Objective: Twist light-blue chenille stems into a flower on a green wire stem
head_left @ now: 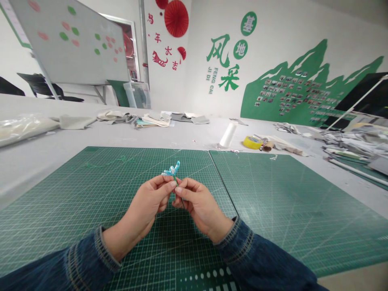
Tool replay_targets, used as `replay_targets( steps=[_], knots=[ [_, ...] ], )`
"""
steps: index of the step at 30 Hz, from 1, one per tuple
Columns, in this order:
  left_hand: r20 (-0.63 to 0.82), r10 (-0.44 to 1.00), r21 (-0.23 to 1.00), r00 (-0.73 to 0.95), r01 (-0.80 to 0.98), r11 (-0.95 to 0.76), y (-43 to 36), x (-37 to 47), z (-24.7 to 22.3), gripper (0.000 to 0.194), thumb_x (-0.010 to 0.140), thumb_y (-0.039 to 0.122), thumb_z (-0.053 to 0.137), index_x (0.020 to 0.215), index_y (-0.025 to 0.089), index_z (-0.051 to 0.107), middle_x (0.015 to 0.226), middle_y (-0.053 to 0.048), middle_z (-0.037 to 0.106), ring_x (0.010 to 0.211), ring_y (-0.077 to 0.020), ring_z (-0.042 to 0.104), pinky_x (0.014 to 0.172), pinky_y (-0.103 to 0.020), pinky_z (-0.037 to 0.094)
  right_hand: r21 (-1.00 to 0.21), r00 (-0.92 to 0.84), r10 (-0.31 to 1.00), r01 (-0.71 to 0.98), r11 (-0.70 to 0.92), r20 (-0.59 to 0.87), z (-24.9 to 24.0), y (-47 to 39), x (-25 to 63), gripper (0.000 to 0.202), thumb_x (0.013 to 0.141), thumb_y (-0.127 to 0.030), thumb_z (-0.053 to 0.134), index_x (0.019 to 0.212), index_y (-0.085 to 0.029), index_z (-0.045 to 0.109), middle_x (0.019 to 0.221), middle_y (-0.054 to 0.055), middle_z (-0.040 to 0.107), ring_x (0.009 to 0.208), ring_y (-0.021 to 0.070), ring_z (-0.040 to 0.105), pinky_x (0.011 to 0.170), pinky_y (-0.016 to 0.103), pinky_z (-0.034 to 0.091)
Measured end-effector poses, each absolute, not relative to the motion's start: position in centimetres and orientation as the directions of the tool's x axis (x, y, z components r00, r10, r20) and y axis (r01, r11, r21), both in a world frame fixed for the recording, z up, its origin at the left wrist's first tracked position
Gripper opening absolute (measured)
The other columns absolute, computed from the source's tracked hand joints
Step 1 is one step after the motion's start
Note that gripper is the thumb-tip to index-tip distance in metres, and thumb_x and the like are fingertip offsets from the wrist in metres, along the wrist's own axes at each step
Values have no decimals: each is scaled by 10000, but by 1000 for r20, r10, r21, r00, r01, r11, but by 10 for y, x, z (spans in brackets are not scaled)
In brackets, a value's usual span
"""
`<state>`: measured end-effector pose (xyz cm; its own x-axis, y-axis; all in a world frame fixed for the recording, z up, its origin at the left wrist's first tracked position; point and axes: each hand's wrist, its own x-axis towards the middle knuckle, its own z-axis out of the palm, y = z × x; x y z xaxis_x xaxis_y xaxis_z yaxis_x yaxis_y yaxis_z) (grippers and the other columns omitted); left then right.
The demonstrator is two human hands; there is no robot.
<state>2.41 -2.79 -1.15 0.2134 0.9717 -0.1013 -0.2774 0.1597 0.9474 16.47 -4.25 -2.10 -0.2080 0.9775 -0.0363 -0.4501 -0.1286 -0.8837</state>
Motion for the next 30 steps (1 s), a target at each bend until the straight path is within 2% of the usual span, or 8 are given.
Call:
replay_targets(
  steps=[5,10,12,14,17,21,25,30],
  knots=[
    [-98,975,957,197,-250,147,-28,24,-14,263,727,347,767,814,161,602,474,112,353,394,-28,211,361,-148,173,-975,-52,996,-213,64,76,-24,-42,161,225,744,-257,776,645,-185,586,598,-53,569,593,117,577,632,262,439],
    [-43,974,965,220,-245,98,-29,20,-12,211,757,323,748,802,159,622,483,97,381,405,-34,259,376,-149,215,-937,-136,991,-346,-49,-1,-22,-44,162,259,703,-261,823,661,-184,580,594,-56,577,584,115,581,628,263,480],
    [-37,966,957,258,-270,109,-29,19,-10,205,773,329,738,815,156,636,466,99,376,400,-34,251,376,-148,202,-883,-255,966,-443,-153,-39,-20,-44,164,239,762,-315,788,697,-176,605,620,-38,591,603,111,569,667,291,527],
    [-42,955,946,293,-297,133,-28,18,-8,205,782,328,736,836,151,647,491,80,439,402,-30,264,377,-149,191,-832,-355,933,-500,-241,-57,-19,-45,166,206,803,-334,752,761,-162,647,653,-18,612,625,109,574,679,294,548],
    [-45,951,929,307,-336,153,-27,18,-8,207,773,315,757,836,150,648,560,58,511,420,-26,287,386,-148,210,-795,-403,913,-535,-287,-59,-18,-45,168,165,814,-293,744,801,-146,670,657,-11,620,612,95,569,677,270,553],
    [-33,959,921,283,-363,139,-27,18,-11,234,750,327,789,789,162,628,503,92,411,420,-29,253,378,-139,208,-782,-375,926,-567,-260,-36,-18,-44,168,168,772,-225,781,724,-151,637,622,-21,609,580,75,543,641,224,533],
    [-22,967,928,252,-355,114,-28,19,-11,243,741,337,796,793,164,633,486,99,375,415,-32,237,371,-139,208,-805,-333,942,-547,-230,-43,-18,-43,168,188,765,-231,782,703,-167,616,600,-26,600,573,83,538,594,216,538],
    [-90,944,891,318,-398,219,-28,18,-10,226,784,324,751,878,134,674,451,122,274,407,-28,159,357,-132,155,-853,-204,978,-504,-140,-40,-19,-43,168,215,757,-262,781,683,-175,599,596,-30,572,557,95,507,474,195,517]
  ],
)
